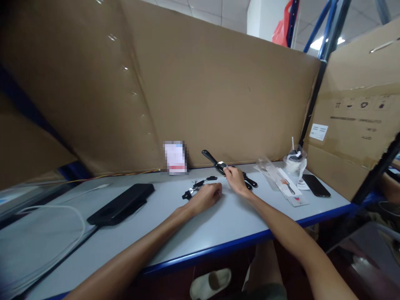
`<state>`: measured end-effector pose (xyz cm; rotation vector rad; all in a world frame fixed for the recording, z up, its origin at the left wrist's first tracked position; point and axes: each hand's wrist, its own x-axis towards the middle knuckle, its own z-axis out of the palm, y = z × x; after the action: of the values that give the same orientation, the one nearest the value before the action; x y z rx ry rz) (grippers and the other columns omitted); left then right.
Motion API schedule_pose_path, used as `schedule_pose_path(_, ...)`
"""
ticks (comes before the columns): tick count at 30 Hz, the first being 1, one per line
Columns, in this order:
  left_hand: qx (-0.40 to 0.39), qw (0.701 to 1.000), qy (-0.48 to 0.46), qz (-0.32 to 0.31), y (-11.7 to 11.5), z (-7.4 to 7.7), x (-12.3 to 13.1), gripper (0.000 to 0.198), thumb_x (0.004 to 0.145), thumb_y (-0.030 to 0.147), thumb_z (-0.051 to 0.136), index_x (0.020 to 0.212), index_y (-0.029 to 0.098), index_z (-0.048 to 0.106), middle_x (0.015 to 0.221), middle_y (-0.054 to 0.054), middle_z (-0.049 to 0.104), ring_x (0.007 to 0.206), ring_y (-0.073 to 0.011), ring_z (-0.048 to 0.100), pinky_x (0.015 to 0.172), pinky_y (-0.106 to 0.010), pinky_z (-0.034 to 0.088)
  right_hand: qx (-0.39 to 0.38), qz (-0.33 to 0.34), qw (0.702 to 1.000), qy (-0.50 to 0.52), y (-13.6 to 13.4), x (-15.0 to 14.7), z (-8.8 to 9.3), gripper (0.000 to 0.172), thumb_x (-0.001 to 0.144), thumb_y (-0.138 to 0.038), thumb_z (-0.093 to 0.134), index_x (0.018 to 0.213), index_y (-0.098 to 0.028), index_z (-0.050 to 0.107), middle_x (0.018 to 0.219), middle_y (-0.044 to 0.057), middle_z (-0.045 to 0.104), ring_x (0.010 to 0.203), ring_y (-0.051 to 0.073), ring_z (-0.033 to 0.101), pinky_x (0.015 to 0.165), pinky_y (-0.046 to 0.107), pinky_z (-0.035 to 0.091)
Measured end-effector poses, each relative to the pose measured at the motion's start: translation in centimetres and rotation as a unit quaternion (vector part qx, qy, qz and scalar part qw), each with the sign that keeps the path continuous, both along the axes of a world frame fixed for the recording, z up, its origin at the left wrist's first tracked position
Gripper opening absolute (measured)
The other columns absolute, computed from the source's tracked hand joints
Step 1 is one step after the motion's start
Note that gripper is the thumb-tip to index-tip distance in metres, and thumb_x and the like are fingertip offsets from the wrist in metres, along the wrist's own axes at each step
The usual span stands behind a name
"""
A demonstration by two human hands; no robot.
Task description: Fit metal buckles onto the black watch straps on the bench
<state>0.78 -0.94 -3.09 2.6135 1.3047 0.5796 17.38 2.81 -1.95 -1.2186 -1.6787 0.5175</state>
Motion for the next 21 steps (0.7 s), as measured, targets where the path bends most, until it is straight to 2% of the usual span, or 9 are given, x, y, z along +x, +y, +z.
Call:
schedule_pose_path(4, -0.002, 1.000, -0.027, 0.008, -0.3, 0.5, -0.7, 0.015, 0.078, 0.008, 0.057, 0.085, 0.019, 0.064, 0.078, -0.005, 0.068, 0.074, -0.0198, 0.061, 0.066, -0.028, 0.036, -0.020, -0.007, 1.000, -0.018, 0.2, 0.3, -0.2, 0.038, 0.096, -0.039, 0.043, 0.067, -0.019, 0.056, 0.065, 0.003, 0.064, 0.067, 0.018, 0.061, 0.063, 0.024, 0.039)
schedule_pose_path(7, 0.004, 0.996, -0.092, 0.016, -0.5, 1.1, -1.1, 0.012, 0.079, 0.009, 0.057, 0.082, 0.019, 0.062, 0.073, -0.002, 0.066, 0.069, -0.0171, 0.059, 0.065, -0.026, 0.037, -0.024, -0.010, 0.999, -0.026, 0.2, 0.1, -0.2, 0.040, 0.097, -0.038, 0.043, 0.065, -0.019, 0.057, 0.065, 0.004, 0.065, 0.066, 0.017, 0.060, 0.062, 0.024, 0.038)
schedule_pose_path(12, 0.023, 0.977, -0.204, 0.048, -0.2, 2.0, -1.7, 0.016, 0.084, 0.013, 0.054, 0.093, 0.019, 0.066, 0.075, -0.001, 0.070, 0.067, -0.0150, 0.060, 0.067, -0.024, 0.041, -0.034, -0.002, 0.998, -0.053, -0.5, -0.4, 0.0, 0.039, 0.097, -0.032, 0.046, 0.065, -0.017, 0.061, 0.066, 0.004, 0.067, 0.065, 0.016, 0.060, 0.062, 0.024, 0.036)
schedule_pose_path(16, 0.033, 0.985, -0.150, 0.082, 0.3, 2.0, -2.2, 0.022, 0.085, 0.012, 0.050, 0.088, 0.018, 0.070, 0.080, -0.005, 0.073, 0.072, -0.0181, 0.063, 0.070, -0.027, 0.043, -0.049, 0.000, 0.996, -0.069, -0.8, -0.6, 0.1, 0.039, 0.098, -0.028, 0.047, 0.064, -0.016, 0.063, 0.065, 0.004, 0.068, 0.063, 0.015, 0.059, 0.061, 0.024, 0.035)
schedule_pose_path(21, 0.051, 0.988, -0.073, 0.127, 0.8, 1.8, -3.4, 0.031, 0.085, 0.009, 0.048, 0.104, 0.017, 0.071, 0.097, -0.010, 0.075, 0.086, -0.0228, 0.067, 0.077, -0.030, 0.046, -0.060, -0.016, 0.996, -0.063, -0.6, -0.4, 0.2, 0.040, 0.097, -0.029, 0.047, 0.063, -0.016, 0.064, 0.064, 0.004, 0.067, 0.062, 0.015, 0.057, 0.062, 0.024, 0.035)
